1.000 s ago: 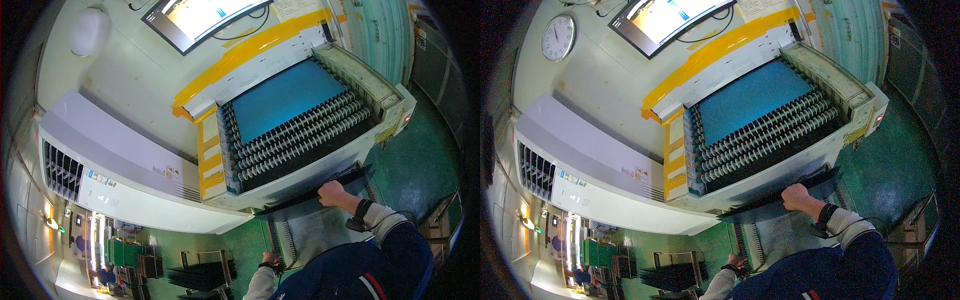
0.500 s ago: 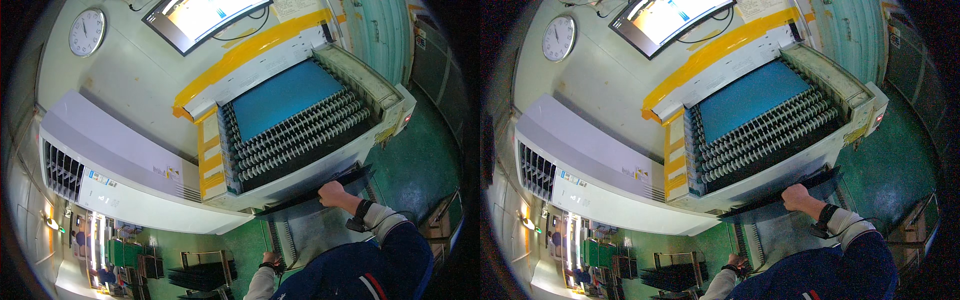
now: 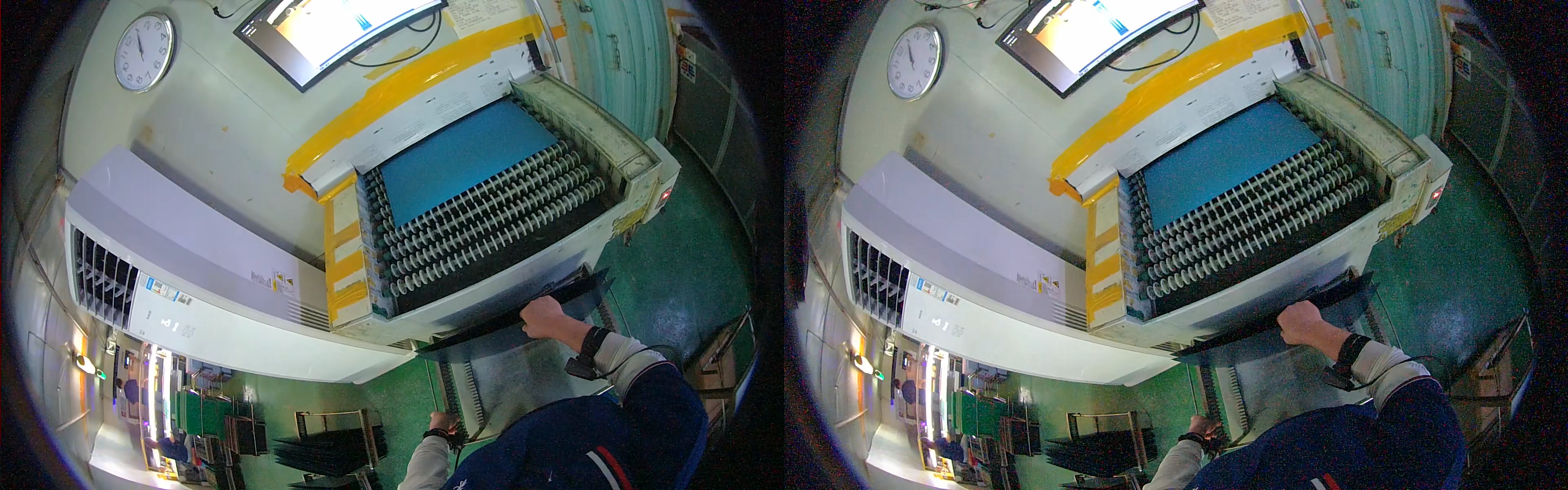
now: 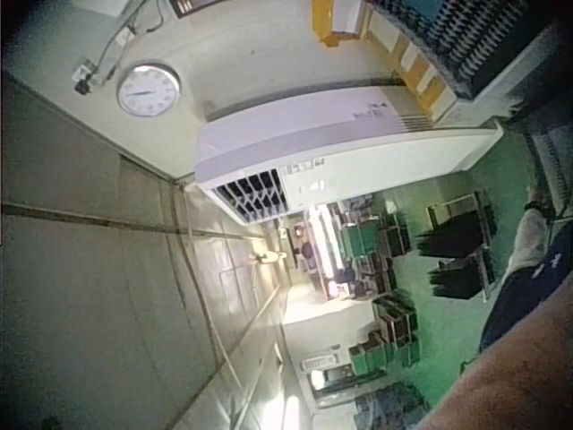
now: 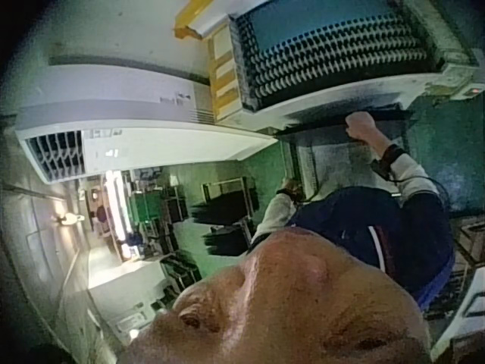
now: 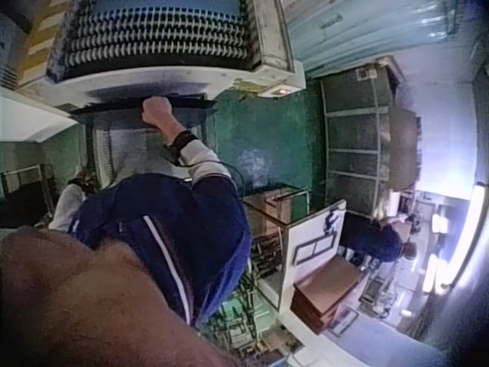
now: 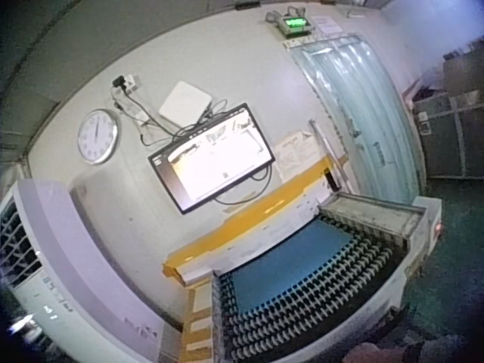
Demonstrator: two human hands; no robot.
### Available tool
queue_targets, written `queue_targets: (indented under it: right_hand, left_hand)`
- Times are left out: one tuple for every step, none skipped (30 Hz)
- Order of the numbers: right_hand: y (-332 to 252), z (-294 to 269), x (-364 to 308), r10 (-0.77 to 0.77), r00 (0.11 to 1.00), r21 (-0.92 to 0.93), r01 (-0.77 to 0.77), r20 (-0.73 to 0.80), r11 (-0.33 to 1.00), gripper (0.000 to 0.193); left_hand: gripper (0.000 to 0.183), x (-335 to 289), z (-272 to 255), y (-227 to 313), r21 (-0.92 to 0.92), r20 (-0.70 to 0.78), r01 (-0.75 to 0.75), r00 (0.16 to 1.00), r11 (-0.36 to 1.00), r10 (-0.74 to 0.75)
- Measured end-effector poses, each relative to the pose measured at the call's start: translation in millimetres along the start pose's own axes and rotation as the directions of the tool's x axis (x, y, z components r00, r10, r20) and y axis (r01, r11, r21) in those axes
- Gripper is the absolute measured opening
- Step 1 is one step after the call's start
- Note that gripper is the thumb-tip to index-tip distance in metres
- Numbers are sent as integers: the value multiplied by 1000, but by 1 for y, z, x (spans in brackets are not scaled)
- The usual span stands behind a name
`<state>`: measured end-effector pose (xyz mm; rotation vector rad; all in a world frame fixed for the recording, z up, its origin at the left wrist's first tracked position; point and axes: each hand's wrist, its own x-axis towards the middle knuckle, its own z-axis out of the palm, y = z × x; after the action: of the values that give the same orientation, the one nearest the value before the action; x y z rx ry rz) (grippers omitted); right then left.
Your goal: Picking up thin blue sheets and feeding them into a vertical roller machine for processing.
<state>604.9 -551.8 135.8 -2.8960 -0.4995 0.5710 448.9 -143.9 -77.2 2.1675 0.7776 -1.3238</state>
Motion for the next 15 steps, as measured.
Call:
queue_targets:
  right_hand:
    - [0,0,0,-2,1000,-2,2,-2,1000,28]
    - [0,-1,-1,-4,1000,-4,4,-4,1000,28]
    - [0,-1,-1,-4,1000,-1,4,-5,1000,28]
    - [0,-1,-1,-4,1000,2,4,-6,1000,27]
    - [0,-1,0,-4,1000,5,4,-7,1000,27]
    - [0,0,-1,-5,1000,0,5,-14,1000,27]
    - [0,0,-1,-7,1000,-4,7,-20,1000,27]
    - [0,0,-1,-8,1000,-9,8,-27,1000,27]
    - [-1,0,-1,-5,1000,-7,5,-25,1000,26]
    - [-1,0,-1,-2,1000,-6,2,-23,1000,26]
    - [-1,0,-1,1,1000,-4,-1,-22,1000,26]
    - [-1,0,-1,-2,1000,-3,2,-21,1000,26]
    - [-1,0,-1,-4,1000,-1,4,-20,1000,26]
    - [-1,-1,-1,-7,1000,1,7,-19,1000,26]
    - [-1,-1,-1,-6,1000,-1,6,-17,1000,26]
  left_hand:
    - [32,0,0,1,-79,-2,45,999,996,-45]
    - [33,0,0,1,-1,7,7,1000,1000,-7]
    - [34,0,-2,2,70,37,-33,999,997,30]
    - [35,0,-4,3,169,74,-44,997,985,32]
    - [37,0,-5,3,201,126,-61,991,978,37]
    - [38,3,-7,5,261,179,-52,984,964,5]
    - [38,3,-7,4,296,193,-85,981,951,28]
    - [37,5,-7,3,279,169,-84,985,957,37]
    - [36,5,-5,-2,239,104,-125,989,963,102]
    - [34,7,-4,-4,226,80,-155,987,962,140]
    - [33,9,-2,-8,215,57,-185,983,959,177]
    - [32,13,-2,-10,228,79,-202,979,952,189]
    - [32,15,-1,-13,240,65,-227,974,944,218]
    - [33,18,0,-15,253,50,-251,968,934,246]
    - [34,19,1,-17,266,0,-281,956,922,292]
